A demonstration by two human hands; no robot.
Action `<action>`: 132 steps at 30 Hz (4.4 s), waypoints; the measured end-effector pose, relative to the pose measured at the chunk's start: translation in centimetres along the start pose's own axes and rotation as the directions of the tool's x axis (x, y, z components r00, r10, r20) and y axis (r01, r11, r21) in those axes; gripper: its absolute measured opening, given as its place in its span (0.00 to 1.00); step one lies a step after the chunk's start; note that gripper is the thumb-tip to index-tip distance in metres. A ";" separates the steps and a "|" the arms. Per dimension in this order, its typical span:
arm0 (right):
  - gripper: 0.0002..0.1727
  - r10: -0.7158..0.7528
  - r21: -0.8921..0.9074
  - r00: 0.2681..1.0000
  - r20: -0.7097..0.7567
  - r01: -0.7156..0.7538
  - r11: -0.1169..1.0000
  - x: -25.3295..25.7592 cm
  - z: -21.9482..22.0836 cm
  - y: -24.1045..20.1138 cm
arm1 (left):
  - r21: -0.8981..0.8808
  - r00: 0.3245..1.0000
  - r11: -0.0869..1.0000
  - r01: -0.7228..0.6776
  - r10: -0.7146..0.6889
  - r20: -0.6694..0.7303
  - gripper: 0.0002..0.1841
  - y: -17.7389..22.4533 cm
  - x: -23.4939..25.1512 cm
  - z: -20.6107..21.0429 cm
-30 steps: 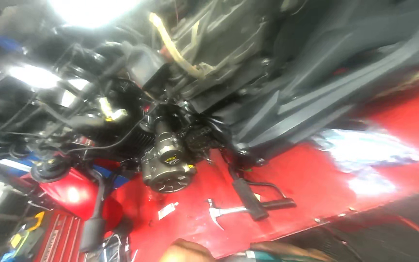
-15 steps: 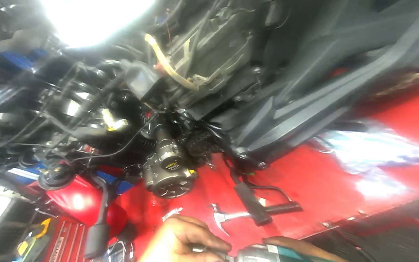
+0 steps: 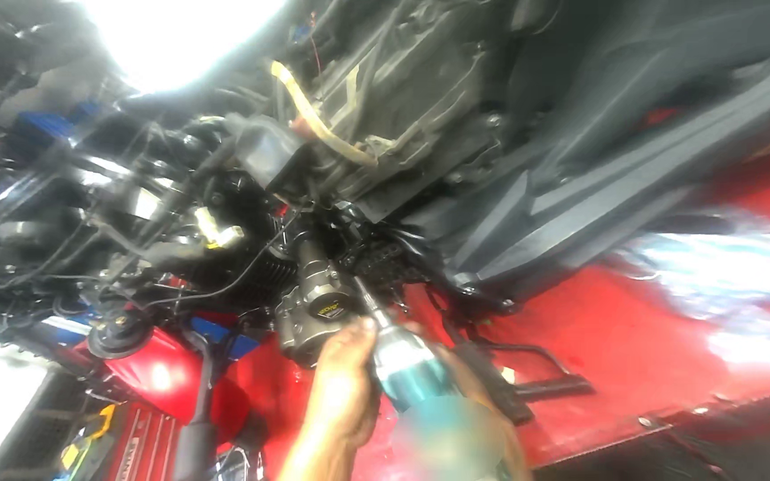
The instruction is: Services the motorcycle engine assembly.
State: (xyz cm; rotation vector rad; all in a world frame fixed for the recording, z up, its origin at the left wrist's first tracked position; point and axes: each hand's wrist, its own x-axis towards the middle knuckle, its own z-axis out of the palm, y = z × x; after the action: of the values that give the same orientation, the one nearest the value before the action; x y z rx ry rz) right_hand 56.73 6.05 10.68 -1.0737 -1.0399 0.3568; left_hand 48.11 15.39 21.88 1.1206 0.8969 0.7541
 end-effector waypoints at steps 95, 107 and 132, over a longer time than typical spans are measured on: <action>0.34 -0.025 -0.314 1.000 0.015 0.028 0.949 3.3 2.5 1.8 | 0.437 0.948 -0.861 0.260 0.313 0.053 0.13 7.1 10.2 8.0; 0.38 -0.012 -0.336 1.000 0.022 0.019 0.942 3.3 2.4 1.7 | 0.689 0.950 -0.724 -0.007 0.211 0.231 0.13 9.9 5.9 6.2; 0.23 -0.037 -0.256 0.999 -0.031 0.028 0.966 2.5 2.6 1.6 | 0.741 0.949 0.642 -0.197 0.314 -0.019 0.22 3.3 -0.8 0.5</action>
State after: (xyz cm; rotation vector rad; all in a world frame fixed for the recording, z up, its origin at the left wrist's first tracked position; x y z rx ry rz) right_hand 56.22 9.93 10.84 -1.2867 -1.0902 0.1784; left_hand 48.01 15.34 25.28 1.9707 1.2359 0.7230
